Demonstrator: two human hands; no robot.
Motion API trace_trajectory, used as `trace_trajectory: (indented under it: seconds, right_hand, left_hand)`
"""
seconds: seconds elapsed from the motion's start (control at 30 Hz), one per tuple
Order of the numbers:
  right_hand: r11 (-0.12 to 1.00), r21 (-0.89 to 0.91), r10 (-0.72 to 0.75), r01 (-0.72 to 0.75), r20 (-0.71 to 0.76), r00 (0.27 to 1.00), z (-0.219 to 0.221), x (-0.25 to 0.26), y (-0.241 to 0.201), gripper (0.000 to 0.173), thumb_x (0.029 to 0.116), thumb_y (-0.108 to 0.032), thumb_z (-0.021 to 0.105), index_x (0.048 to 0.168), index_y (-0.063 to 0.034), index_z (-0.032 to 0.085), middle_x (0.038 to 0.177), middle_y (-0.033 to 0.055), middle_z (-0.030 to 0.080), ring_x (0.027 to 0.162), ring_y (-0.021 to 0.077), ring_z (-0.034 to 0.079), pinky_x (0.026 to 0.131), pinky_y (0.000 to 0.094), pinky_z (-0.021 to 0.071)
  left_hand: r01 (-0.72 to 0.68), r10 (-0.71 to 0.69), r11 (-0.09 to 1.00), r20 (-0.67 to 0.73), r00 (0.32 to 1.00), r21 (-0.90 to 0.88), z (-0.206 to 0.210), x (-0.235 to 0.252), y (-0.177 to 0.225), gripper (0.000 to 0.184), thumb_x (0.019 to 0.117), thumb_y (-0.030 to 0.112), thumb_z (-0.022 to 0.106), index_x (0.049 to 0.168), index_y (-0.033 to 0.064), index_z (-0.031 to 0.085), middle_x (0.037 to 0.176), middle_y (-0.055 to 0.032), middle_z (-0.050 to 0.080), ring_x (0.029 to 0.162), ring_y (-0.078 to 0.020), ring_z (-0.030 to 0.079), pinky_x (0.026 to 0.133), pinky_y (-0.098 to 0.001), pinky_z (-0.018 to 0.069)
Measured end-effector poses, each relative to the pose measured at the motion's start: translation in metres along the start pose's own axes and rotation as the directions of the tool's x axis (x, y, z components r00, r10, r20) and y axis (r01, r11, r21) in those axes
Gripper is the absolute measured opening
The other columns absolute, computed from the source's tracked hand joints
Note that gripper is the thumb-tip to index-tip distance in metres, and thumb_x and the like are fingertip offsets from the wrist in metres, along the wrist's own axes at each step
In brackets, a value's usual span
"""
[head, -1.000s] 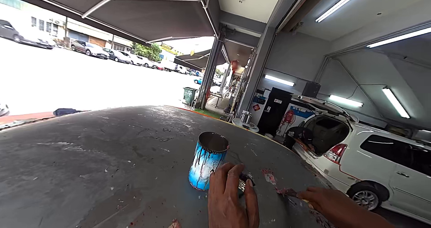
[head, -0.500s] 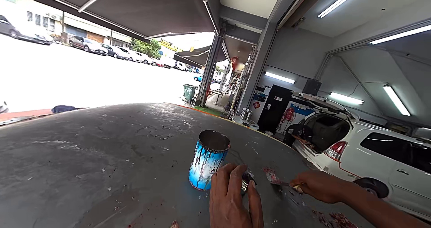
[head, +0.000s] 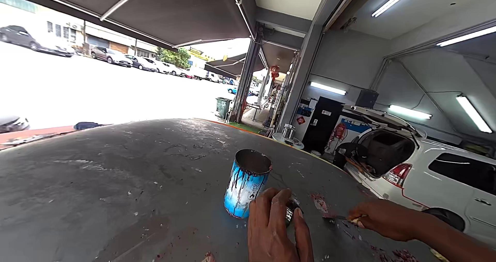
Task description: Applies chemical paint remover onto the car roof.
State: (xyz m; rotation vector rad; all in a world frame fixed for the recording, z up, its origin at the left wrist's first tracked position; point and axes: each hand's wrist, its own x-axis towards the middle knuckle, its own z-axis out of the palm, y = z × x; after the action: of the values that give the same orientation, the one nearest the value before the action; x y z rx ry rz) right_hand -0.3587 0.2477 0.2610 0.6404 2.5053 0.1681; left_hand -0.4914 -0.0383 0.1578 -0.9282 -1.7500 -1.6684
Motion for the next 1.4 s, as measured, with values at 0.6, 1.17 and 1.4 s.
trace_trajectory:
  seconds: [0.6,1.17,1.4]
  right_hand:
    - [0.997,0.060,0.049,-0.042,-0.112,0.992,0.016,-0.008,-0.030,0.035,0.1083,-0.026,0.049,0.138,-0.0185,0.066,0.124,0.0145,0.071,0.118,0.0348,0.066,0.100,0.0606,0.0495]
    - [1.000,-0.011,-0.013,0.013,-0.028,1.000,-0.023,0.036,-0.033,0.031,0.1078,-0.022,0.050,0.128,-0.0121,0.070,0.120,0.0156,0.071,0.114,0.0344,0.066,0.098,0.0585,0.0492]
    - [0.999,-0.007,0.037,-0.038,-0.052,0.998,-0.014,0.044,-0.032,0.030,0.1062,-0.022,0.051,0.126,-0.0106,0.070,0.118,0.0186,0.071,0.113,0.0377,0.066,0.096,0.0627,0.0495]
  left_hand:
    - [0.002,-0.003,1.000,-0.033,0.999,-0.015,-0.003,-0.001,-0.002,0.031,0.0905,0.028,0.066,0.116,0.0118,0.074,0.115,-0.0091,0.067,0.105,-0.0210,0.064,0.084,-0.0325,0.0555]
    - [0.027,-0.027,0.999,-0.021,0.999,-0.025,-0.004,0.001,-0.001,0.031,0.0902,0.027,0.067,0.116,0.0122,0.075,0.116,-0.0085,0.067,0.105,-0.0188,0.063,0.085,-0.0309,0.0553]
    - [0.025,-0.024,0.999,0.020,0.999,-0.040,-0.002,-0.006,0.001,0.031,0.0907,0.026,0.067,0.117,0.0115,0.075,0.116,-0.0094,0.067,0.105,-0.0198,0.064,0.084,-0.0318,0.0559]
